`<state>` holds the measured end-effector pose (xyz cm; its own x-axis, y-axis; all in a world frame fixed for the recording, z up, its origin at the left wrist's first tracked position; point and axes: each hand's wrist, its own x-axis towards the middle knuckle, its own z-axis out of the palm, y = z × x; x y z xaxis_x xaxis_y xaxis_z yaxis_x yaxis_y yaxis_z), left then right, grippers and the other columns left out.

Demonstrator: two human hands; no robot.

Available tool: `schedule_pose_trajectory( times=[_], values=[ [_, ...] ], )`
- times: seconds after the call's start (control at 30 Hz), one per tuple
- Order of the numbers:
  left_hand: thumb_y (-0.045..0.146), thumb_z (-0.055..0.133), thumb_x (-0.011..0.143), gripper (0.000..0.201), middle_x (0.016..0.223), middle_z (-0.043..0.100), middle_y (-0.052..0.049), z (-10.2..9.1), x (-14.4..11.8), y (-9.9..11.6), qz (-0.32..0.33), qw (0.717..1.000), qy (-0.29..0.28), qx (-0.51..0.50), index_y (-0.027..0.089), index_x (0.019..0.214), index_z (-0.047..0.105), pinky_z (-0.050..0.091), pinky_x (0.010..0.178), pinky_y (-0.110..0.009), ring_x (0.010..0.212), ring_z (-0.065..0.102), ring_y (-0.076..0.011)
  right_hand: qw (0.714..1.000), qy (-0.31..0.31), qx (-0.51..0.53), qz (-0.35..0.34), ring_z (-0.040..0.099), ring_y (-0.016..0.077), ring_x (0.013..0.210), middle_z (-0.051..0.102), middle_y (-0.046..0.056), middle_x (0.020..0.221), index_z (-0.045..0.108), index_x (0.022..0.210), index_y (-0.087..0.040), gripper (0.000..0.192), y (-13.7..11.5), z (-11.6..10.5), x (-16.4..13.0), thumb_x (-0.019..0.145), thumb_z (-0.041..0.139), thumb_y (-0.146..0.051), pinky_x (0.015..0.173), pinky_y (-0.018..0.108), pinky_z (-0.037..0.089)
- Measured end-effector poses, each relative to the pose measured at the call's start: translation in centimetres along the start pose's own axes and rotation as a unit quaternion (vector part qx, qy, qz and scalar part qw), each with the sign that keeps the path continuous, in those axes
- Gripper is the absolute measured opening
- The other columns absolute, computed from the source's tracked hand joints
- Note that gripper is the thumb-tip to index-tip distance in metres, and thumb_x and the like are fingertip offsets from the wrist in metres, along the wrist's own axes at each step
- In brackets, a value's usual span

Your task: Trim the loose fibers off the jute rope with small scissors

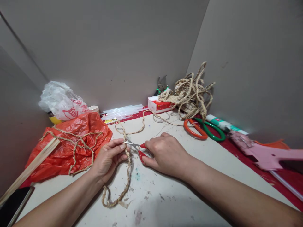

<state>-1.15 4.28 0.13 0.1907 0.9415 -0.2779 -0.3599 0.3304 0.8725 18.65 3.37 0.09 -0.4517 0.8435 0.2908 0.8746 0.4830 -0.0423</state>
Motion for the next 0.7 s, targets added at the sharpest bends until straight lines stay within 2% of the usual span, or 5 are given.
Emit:
schedule_pose_trajectory(
  times=[0.3, 0.47, 0.7],
  values=[
    [0.011, 0.072, 0.066, 0.02, 0.069, 0.067, -0.003, -0.16, 0.15, -0.35, 0.004, 1.0, -0.004, 0.02, 0.013, 0.083, 0.063, 0.052, 0.055, -0.017, 0.06, 0.062, -0.0099, 1.0, -0.015, -0.027, -0.004, 0.059, 0.0188, 0.063, 0.067, 0.007, 0.067, 0.063, 0.073, -0.017, 0.026, -0.41, -0.4, 0.04, 0.081, 0.052, -0.039, 0.066, 0.033, 0.028],
    [0.011, 0.072, 0.067, 0.019, 0.066, 0.067, -0.004, -0.18, 0.21, -0.3, -0.002, 1.0, 0.004, 0.023, 0.012, 0.084, 0.063, 0.052, 0.054, -0.016, 0.059, 0.062, -0.0092, 0.999, -0.029, -0.022, 0.026, 0.057, 0.0165, 0.059, 0.068, 0.005, 0.067, 0.063, 0.071, -0.018, 0.028, 0.0, -0.22, 0.17, 0.088, 0.046, -0.032, 0.066, 0.032, 0.029],
    [0.011, 0.07, 0.069, 0.018, 0.068, 0.066, -0.003, -0.1, 0.07, -0.06, 0.006, 1.0, 0.005, 0.008, 0.012, 0.086, 0.064, 0.052, 0.052, -0.016, 0.061, 0.063, -0.0096, 1.0, -0.014, 0.01, 0.009, 0.058, 0.0171, 0.062, 0.067, 0.005, 0.068, 0.063, 0.073, -0.017, 0.029, -0.13, 0.02, 0.04, 0.08, 0.051, -0.042, 0.068, 0.032, 0.031]
  ],
)
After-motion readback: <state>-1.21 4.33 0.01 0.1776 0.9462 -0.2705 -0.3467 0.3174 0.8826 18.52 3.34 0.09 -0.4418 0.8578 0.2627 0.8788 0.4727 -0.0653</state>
